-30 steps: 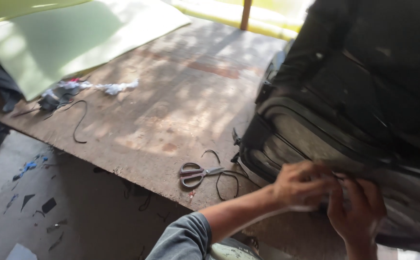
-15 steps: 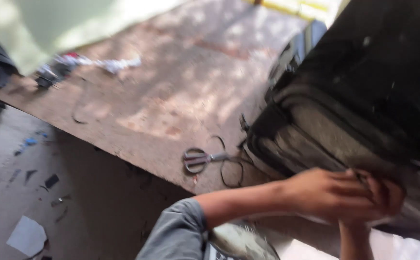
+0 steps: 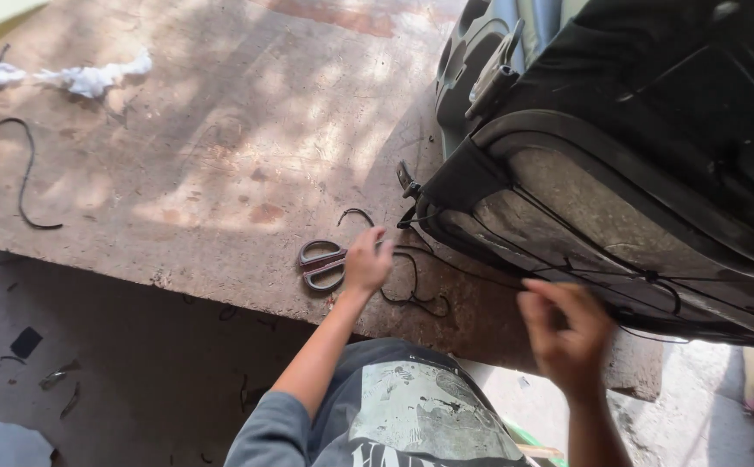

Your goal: Securing upholstery fabric to a car seat frame by pulling and tying cords through the structure.

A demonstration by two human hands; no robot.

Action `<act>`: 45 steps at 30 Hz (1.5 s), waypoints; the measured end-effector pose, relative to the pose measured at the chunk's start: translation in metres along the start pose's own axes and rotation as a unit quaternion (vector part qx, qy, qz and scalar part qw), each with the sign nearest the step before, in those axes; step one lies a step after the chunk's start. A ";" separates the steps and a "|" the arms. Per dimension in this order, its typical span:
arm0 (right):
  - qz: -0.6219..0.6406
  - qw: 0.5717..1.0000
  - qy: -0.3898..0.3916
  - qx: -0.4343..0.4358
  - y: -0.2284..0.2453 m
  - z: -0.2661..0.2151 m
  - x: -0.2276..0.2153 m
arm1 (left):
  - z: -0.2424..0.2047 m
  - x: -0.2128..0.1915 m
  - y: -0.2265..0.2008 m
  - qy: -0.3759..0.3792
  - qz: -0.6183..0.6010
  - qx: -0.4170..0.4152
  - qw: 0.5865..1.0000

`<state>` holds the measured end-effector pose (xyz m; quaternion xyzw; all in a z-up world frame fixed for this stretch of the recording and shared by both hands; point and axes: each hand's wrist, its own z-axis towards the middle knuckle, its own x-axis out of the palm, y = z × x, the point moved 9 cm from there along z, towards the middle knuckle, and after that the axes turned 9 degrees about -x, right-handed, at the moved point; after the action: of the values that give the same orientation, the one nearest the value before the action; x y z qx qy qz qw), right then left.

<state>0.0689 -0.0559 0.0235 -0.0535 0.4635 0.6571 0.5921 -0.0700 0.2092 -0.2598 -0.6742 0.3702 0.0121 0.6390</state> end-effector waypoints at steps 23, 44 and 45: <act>-0.436 0.587 0.652 -0.201 -0.104 0.106 0.363 | 0.041 0.115 0.077 -0.121 -0.073 -0.238 0.961; -0.423 0.484 0.766 0.005 -0.176 0.091 0.406 | 0.061 0.038 0.065 -0.056 0.088 -0.018 0.994; -0.421 0.495 0.760 0.017 -0.180 0.092 0.407 | 0.060 0.032 0.067 -0.064 0.096 -0.002 0.993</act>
<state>0.1428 0.2789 -0.2746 -0.7108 0.6679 0.0272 0.2188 -0.0530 0.2522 -0.3435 -0.6349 0.3910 0.1171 0.6559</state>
